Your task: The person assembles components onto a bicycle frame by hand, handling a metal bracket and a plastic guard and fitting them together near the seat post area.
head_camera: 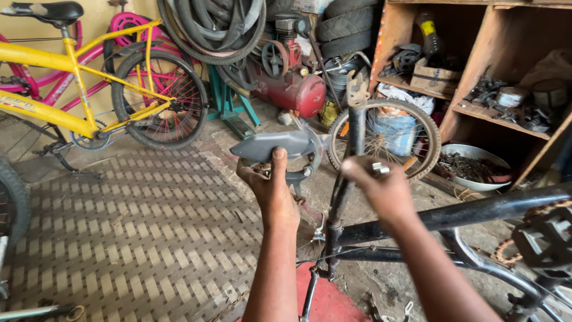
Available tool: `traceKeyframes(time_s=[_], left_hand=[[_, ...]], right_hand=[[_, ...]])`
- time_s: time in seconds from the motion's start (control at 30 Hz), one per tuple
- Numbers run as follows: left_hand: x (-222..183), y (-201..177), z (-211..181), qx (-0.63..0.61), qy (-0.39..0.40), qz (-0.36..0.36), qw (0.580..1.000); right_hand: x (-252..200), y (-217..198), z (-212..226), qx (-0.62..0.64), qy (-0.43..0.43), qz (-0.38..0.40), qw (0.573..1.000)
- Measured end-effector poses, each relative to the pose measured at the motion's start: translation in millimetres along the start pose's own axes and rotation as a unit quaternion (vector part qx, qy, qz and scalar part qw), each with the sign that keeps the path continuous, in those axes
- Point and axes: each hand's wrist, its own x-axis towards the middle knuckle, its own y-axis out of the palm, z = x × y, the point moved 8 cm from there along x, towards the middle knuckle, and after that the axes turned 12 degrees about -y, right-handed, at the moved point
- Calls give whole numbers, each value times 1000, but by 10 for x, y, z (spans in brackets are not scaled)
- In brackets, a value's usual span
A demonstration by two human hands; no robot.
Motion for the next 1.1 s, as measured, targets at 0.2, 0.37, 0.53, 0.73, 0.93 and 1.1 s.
traceKeyframes(time_s=[0.2, 0.37, 0.53, 0.73, 0.93, 1.1], left_hand=[[-11, 68, 167, -60, -80, 28, 995], [34, 23, 429, -137, -211, 102, 962], [89, -58, 319, -49, -207, 82, 974], [17, -86, 59, -43, -136, -6, 990], [9, -50, -52, -53, -78, 28, 995], [55, -62, -48, -86, -71, 44, 993]], right_hand=[[-211, 520, -255, 222, 166, 15, 961], [-174, 566, -162, 373, 190, 39, 907], [-90, 557, -207, 338, 133, 89, 927], [-92, 576, -354, 382, 159, 25, 910], [-29, 333, -191, 237, 128, 64, 961], [28, 257, -74, 157, 56, 129, 978]])
